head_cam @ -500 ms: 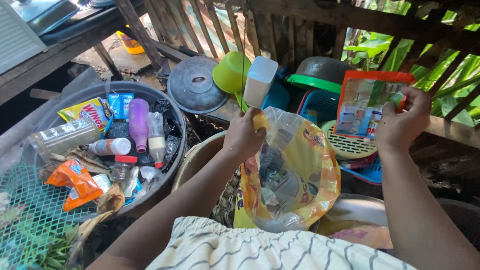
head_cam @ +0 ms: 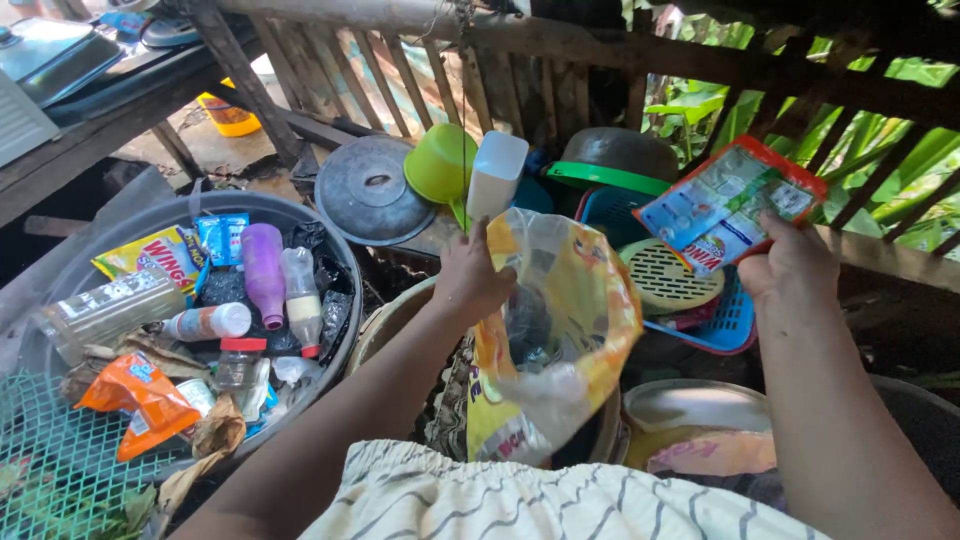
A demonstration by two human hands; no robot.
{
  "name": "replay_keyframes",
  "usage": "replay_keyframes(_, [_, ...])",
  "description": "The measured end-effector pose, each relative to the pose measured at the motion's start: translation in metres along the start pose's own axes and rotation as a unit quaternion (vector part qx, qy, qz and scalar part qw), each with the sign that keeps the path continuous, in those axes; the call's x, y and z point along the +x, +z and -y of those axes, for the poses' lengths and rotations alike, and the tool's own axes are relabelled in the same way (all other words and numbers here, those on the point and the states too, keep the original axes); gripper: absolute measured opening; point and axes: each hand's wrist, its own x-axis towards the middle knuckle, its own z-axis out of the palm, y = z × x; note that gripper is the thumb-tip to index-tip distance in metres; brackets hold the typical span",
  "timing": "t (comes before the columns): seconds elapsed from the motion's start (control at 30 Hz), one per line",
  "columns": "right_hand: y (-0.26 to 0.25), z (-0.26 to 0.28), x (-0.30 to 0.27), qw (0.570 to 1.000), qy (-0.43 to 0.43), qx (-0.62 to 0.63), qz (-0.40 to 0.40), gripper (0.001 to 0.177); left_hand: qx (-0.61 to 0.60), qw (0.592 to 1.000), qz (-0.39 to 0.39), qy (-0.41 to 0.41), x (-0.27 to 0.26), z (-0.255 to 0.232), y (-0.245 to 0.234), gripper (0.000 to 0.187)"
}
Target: Sort through various plastic containers, bags, and items into different bins or bags.
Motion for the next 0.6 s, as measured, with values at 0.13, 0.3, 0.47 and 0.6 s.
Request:
replay_keyframes(0.13, [0.015,0.015,-0.017,0.994,0.041,0.056,0.082,0.041,0.001,0.999,0.007,-0.040,-0.003,-0.040,-0.046,0.093])
replay_keyframes(0.3, [0.063,0.025,-0.070,0.984,0.104,0.112,0.094,0.038,-0.035,0.981,-0.155,0.115,0.001,-0.057,-0.033,0.069])
replay_keyframes(0.47, [0.089,0.013,-0.107,0.982,0.162,0.071,0.070,0.038,-0.334,0.941,0.011,0.051,0.017,-0.066,0.000,0.090])
replay_keyframes(0.6, [0.087,-0.003,-0.102,0.976,0.153,0.092,0.128,0.035,-0.401,0.903,0.147,-0.041,0.020,-0.066,-0.005,0.091])
